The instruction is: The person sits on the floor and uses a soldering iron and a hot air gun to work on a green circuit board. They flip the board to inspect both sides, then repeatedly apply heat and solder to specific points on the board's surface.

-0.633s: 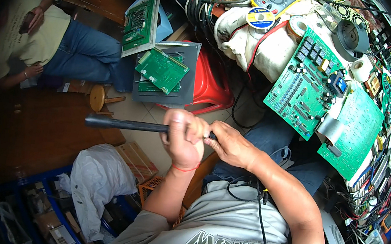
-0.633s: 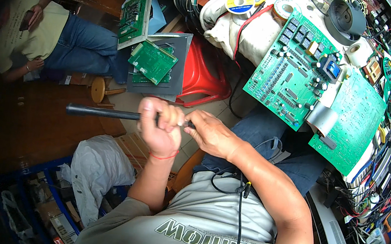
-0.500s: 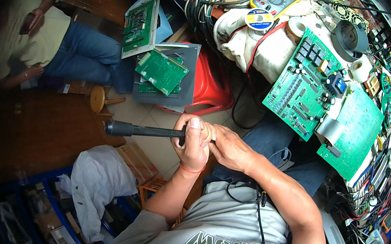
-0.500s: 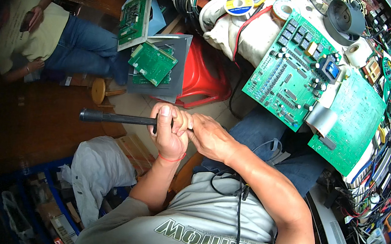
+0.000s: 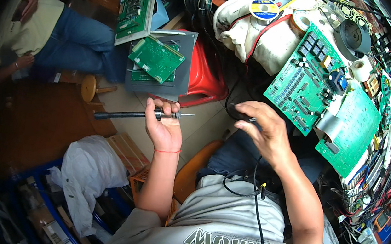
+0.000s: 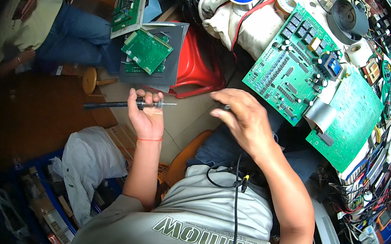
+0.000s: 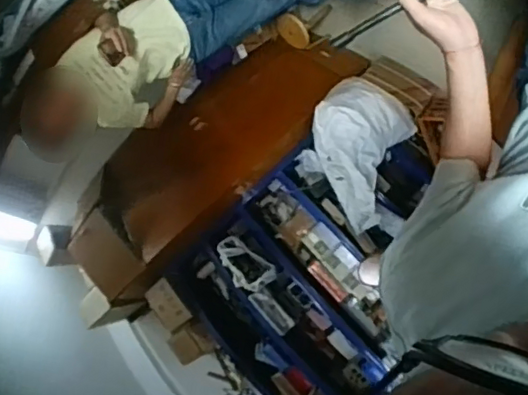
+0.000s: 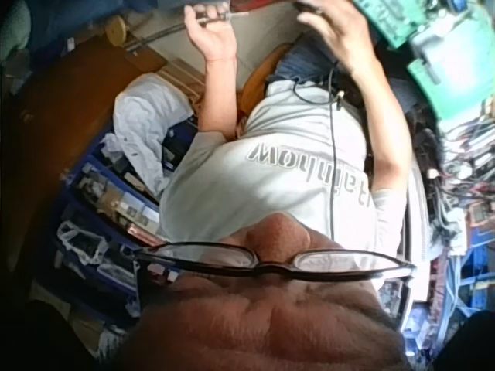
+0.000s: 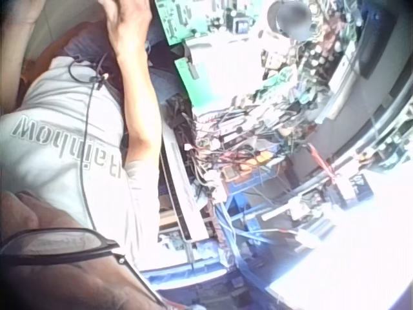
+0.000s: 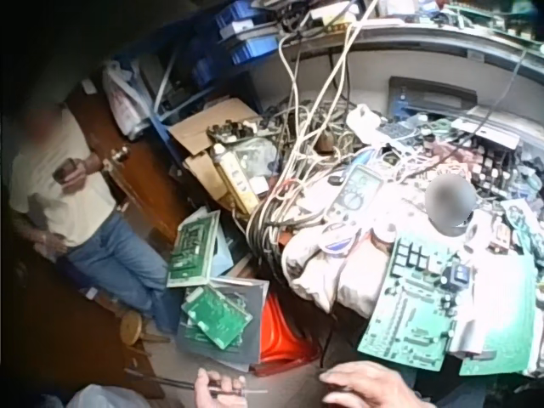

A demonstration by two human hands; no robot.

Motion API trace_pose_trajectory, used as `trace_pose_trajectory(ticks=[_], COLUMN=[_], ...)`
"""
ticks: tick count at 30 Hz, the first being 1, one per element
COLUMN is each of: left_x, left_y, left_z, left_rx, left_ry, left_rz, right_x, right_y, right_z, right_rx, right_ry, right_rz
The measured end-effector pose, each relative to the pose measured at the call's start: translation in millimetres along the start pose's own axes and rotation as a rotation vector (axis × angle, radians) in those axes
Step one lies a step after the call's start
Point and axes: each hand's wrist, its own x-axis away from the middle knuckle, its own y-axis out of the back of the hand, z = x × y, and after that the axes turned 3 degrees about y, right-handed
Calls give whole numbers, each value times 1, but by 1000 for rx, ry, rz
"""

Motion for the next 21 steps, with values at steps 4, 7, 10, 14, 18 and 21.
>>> trace_pose_trajectory(ticks=[4, 7, 10, 14, 18, 21], left_x=[-4, -4, -1, 4, 8, 10], left_y=[18, 23, 24, 18, 10, 5], left_z=[14, 25, 34, 38, 39, 39], left_rx=[65, 98, 129, 202, 238, 264], left_ry=[210, 352, 441, 551, 592, 600], left_rz=[-89, -116, -147, -93, -54, -36], right_x=[23, 39, 49, 56, 55, 55], right_y=[20, 24, 25, 20, 15, 13], right_z=[9, 17, 23, 29, 29, 28], right_rx=[92, -328, -515, -732, -780, -793], right_ry=[-126, -343, -321, -334, -362, -360], right_rz=[-171, -337, -449, -518, -533, -526])
